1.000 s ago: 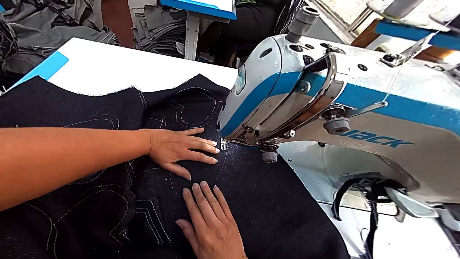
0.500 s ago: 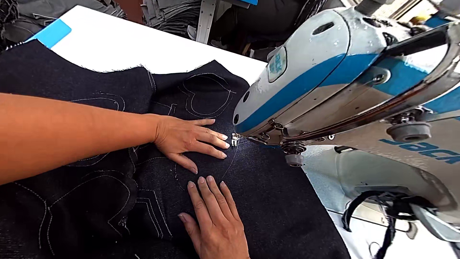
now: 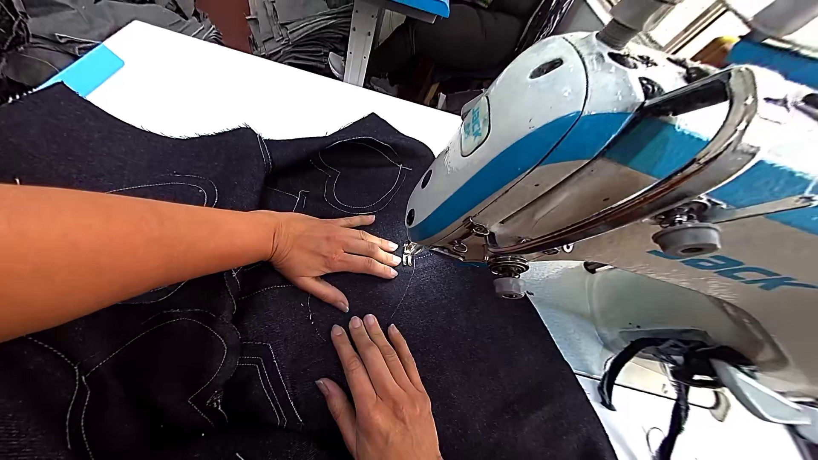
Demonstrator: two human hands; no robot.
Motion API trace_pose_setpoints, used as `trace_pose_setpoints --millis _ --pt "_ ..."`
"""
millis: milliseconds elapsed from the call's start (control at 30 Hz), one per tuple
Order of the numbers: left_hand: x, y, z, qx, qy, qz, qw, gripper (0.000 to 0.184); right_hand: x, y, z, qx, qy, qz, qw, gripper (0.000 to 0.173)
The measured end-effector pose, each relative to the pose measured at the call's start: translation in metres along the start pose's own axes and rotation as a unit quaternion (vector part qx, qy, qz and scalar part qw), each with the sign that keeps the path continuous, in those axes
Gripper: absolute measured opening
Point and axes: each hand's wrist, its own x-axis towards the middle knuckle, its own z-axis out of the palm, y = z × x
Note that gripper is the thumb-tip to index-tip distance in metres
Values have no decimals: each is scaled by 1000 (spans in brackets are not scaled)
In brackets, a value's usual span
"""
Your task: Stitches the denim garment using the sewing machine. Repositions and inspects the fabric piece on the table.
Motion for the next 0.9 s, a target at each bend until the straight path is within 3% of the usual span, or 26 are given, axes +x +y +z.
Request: trace_pose_setpoints --millis 200,433,533,600,733,900 --pt "2 0 1 23 6 -33 999 74 3 10 -2 -6 4 0 1000 46" --pt "11 14 1 49 39 -173 983 79 15 71 -16 29 -35 -50 998 35" --pt "12 15 2 57 37 -201 977 81 22 74 -24 9 -55 -48 997 35" --pt "12 15 2 64 33 -201 977 81 26 56 -33 -3 -79 -10 997 43" --pt "12 14 3 63 19 -200 978 80 22 12 -27 -3 -100 54 993 79" --pt "13 14 0 60 4 -215 975 82 11 15 -11 -64 -61 15 996 83"
